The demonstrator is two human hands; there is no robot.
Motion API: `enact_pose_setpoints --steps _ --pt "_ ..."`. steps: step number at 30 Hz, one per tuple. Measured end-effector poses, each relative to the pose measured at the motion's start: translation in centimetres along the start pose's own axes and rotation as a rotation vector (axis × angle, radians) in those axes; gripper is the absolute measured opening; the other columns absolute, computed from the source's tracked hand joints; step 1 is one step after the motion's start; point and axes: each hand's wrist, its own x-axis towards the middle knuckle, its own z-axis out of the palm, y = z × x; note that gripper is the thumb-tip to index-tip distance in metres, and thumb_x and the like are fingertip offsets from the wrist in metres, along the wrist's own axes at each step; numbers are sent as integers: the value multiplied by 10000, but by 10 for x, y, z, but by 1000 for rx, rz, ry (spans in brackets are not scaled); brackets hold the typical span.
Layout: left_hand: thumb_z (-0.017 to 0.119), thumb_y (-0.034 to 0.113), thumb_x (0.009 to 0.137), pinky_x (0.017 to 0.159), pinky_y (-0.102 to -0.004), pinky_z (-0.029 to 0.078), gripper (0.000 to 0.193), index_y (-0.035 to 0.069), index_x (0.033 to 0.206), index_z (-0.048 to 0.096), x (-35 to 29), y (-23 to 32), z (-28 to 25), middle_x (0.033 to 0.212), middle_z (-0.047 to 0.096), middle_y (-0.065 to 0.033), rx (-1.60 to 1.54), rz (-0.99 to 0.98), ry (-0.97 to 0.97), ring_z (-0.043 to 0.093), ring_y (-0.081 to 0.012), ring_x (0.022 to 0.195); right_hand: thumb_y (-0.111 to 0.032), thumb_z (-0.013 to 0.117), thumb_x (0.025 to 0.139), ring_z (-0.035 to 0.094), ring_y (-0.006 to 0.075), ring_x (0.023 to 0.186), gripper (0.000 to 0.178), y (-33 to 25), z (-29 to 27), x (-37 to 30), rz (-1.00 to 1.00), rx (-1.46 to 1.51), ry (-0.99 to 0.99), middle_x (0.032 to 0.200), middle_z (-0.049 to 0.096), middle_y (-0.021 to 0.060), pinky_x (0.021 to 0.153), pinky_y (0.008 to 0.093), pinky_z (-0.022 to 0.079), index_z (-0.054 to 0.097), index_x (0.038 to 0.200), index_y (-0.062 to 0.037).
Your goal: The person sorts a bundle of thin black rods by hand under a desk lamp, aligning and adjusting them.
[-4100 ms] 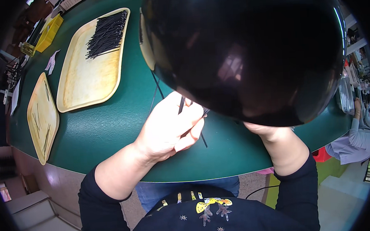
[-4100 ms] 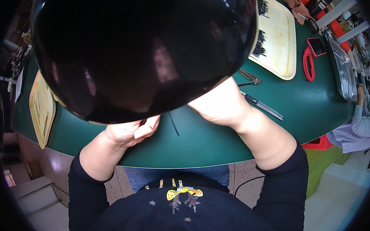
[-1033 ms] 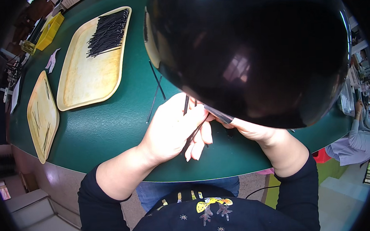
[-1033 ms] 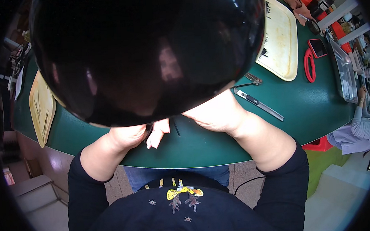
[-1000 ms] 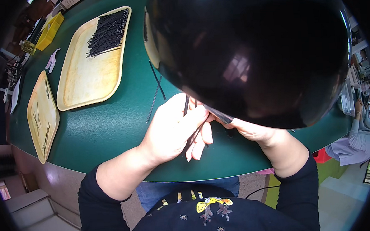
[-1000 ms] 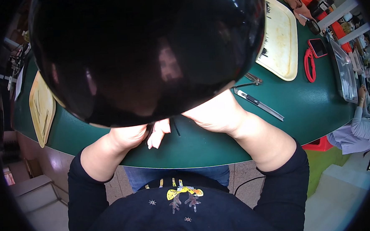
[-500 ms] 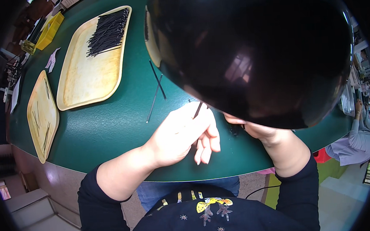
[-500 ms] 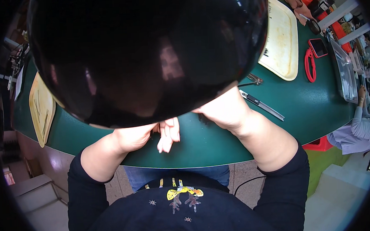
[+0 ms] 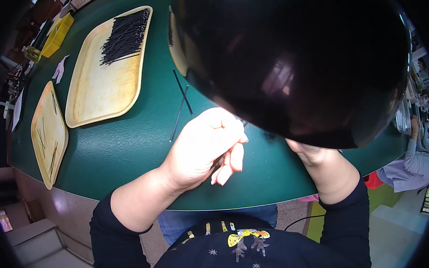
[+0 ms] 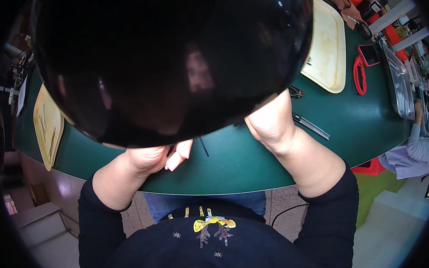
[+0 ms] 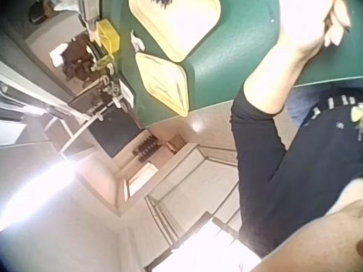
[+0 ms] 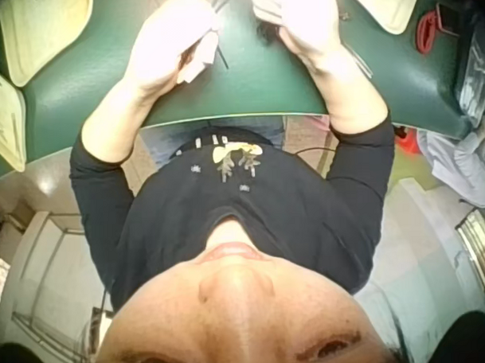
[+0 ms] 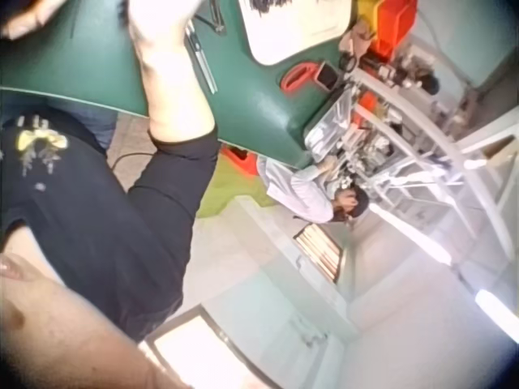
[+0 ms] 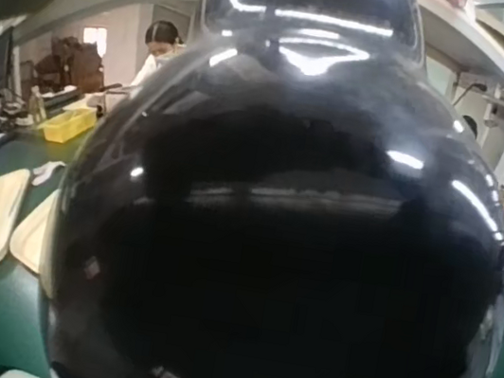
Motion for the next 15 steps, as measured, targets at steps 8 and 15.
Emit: enact_pose_setpoints --steps 8,15 --pt "418 143 850 340 -176 379 148 3 820 457 -2 -2 -2 575 533 -130 13 76 19 487 -117 384 66 563 657 543 186 789 263 5 -5 -1 -161 -853 -167 878 559 98 707 275 434 520 914 37" --pt "409 158 854 351 -174 377 175 3 796 465 0 -1 2 562 535 -120 83 78 44 483 -114 378 53 582 647 549 188 768 259 16 -24 8 -215 -650 -317 862 565 92 698 278 437 528 900 30"
